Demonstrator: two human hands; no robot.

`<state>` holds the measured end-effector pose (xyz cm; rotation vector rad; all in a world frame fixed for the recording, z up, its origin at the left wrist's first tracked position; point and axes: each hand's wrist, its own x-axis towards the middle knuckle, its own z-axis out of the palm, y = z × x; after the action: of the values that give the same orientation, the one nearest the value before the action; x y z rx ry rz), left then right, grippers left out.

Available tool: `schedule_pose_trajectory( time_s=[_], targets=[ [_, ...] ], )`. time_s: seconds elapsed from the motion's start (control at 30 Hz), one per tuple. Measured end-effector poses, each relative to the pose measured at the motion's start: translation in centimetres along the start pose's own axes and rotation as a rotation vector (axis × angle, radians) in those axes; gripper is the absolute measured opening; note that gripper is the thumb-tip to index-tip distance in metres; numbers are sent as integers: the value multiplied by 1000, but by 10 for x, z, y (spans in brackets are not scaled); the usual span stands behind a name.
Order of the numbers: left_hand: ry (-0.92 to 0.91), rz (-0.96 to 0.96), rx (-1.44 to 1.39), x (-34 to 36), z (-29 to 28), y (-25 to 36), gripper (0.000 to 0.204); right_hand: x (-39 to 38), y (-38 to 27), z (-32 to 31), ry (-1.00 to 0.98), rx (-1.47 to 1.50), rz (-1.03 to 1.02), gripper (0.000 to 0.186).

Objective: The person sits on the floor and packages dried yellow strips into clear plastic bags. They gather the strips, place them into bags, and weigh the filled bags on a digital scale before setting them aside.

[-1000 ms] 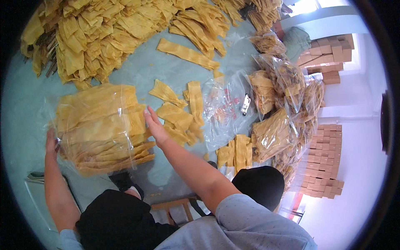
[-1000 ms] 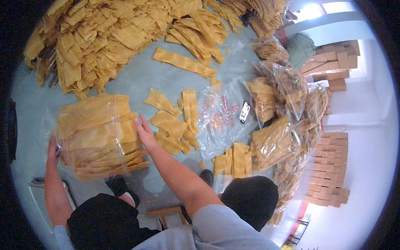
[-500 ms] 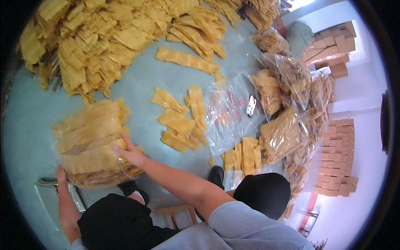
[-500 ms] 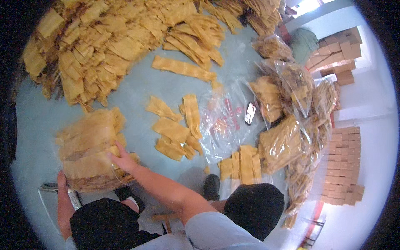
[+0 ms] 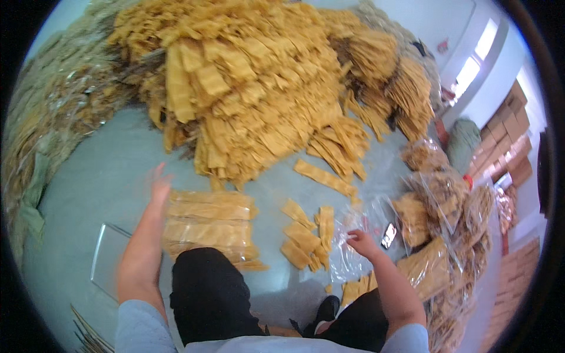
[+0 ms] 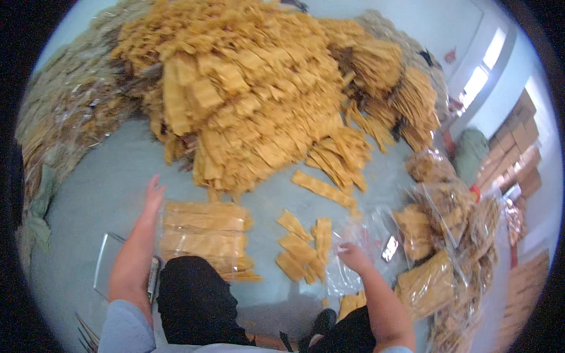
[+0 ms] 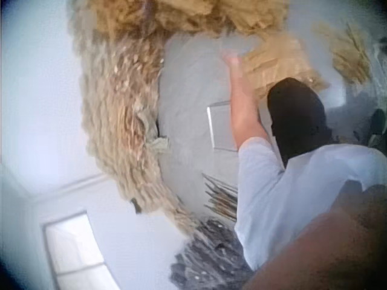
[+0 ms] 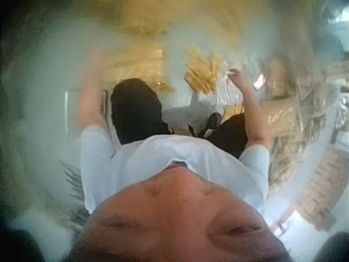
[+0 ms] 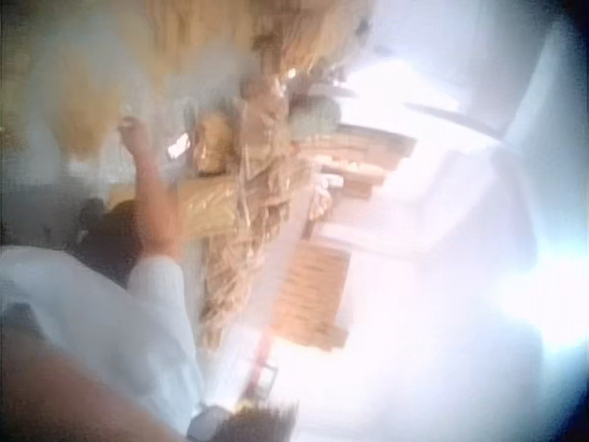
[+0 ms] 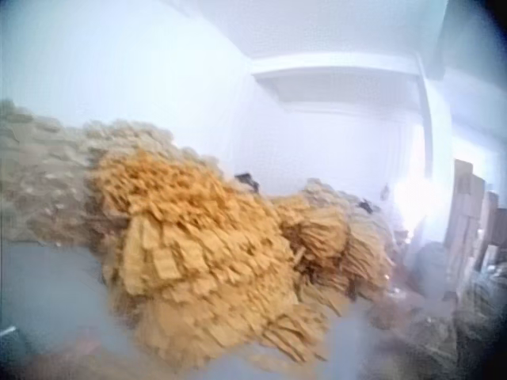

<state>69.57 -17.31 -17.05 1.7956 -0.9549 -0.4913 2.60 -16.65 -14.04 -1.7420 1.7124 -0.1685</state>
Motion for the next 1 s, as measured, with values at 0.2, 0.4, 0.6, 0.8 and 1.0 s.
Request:
schedule_pose_trajectory(
  time_s=[0.2,0.4,0.6,0.8,1.0],
  targets=[
    [-228,94,-294,-81,5,174,42,-77,-78,-28,-303,-74,-235,45],
    [-807,370,-93,-144,84,231,34,-105,-107,-59,-360,-154,-338,46],
    [-1335,703,649,-139,205,183,41,-29,0,-66,-481,-321,-125,54],
    [-1302,326,1225,-61,354,93,38,135,107,-11,-260,-289,-51,64],
    [-798,197,940,-22,464,-33,45,273,127,29,66,-225,-34,76]
  ],
)
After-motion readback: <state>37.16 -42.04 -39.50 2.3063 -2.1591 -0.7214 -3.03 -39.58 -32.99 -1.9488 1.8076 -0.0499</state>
